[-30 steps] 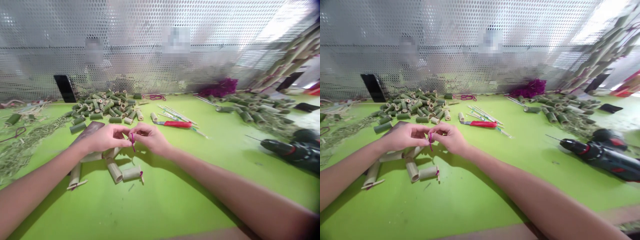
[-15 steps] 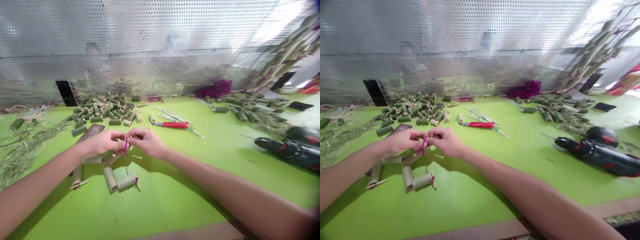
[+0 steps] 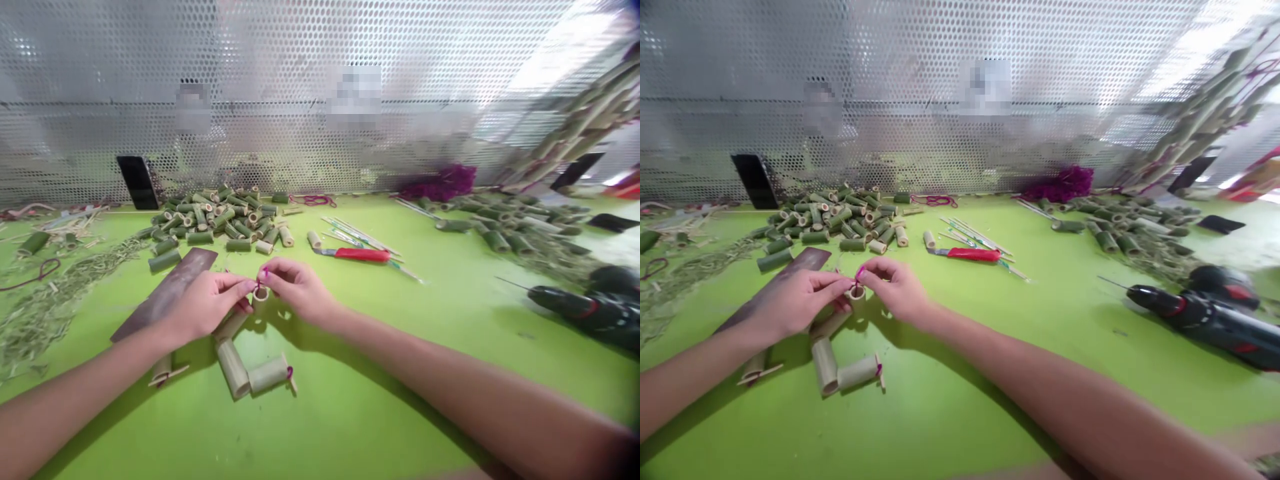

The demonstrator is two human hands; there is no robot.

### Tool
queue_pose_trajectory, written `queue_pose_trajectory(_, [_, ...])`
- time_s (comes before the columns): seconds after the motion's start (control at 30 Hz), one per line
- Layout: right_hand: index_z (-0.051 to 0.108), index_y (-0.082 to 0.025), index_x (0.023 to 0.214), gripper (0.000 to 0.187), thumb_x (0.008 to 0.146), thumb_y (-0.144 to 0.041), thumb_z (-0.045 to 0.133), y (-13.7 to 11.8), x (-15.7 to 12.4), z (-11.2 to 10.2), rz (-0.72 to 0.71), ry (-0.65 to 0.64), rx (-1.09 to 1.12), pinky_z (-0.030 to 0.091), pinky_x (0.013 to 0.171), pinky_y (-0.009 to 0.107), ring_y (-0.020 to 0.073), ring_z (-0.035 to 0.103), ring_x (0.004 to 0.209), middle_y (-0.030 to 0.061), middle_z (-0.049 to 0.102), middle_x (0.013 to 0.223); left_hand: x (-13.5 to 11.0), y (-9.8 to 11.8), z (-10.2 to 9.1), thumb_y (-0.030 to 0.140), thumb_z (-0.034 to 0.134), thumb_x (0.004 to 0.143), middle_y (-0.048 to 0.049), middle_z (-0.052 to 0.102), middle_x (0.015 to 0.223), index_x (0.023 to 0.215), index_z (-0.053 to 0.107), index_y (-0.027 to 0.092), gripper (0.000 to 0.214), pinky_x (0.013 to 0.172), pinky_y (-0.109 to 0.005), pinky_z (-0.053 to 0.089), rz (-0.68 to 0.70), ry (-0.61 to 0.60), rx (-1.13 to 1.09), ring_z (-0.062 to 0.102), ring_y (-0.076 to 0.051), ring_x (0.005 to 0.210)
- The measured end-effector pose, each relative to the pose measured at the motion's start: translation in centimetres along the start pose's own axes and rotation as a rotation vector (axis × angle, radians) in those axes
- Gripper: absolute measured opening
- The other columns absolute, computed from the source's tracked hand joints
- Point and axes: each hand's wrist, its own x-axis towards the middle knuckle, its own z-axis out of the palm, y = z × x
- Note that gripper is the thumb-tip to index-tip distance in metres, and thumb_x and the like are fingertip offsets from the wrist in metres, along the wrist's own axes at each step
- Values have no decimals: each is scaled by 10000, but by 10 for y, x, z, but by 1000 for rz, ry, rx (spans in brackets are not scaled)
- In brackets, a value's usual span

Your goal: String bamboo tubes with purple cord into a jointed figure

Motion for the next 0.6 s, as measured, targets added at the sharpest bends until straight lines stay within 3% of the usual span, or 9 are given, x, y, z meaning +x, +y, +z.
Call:
queue_pose_trajectory(0.13, [619,-208,901,195,906,-401,646,0,-2,6,26,37,-19,435,565,281,129,521,619,-16,605,743,-3,-1,2,477,566,959,-13,802,739,753,765,245,368,605,-305,507,82,81,148,722,-228,677])
queue_pose_trajectory(0.37, [585,-213,883,139,967,-320,557,-10,-8,8,-107,63,-256,450,628,286,141,533,667,-13,579,732,-8,-7,2,358,535,999,-6,784,777,757,735,235,337,655,-316,478,265,124,346,698,-210,705])
queue_pose_trajectory(0.6, [574,-224,917,106,985,-191,499,-17,-11,3,-363,83,-448,451,618,276,137,561,667,9,640,790,-10,2,1,385,507,1012,-44,796,916,888,781,237,335,749,-340,523,325,113,308,717,-245,877])
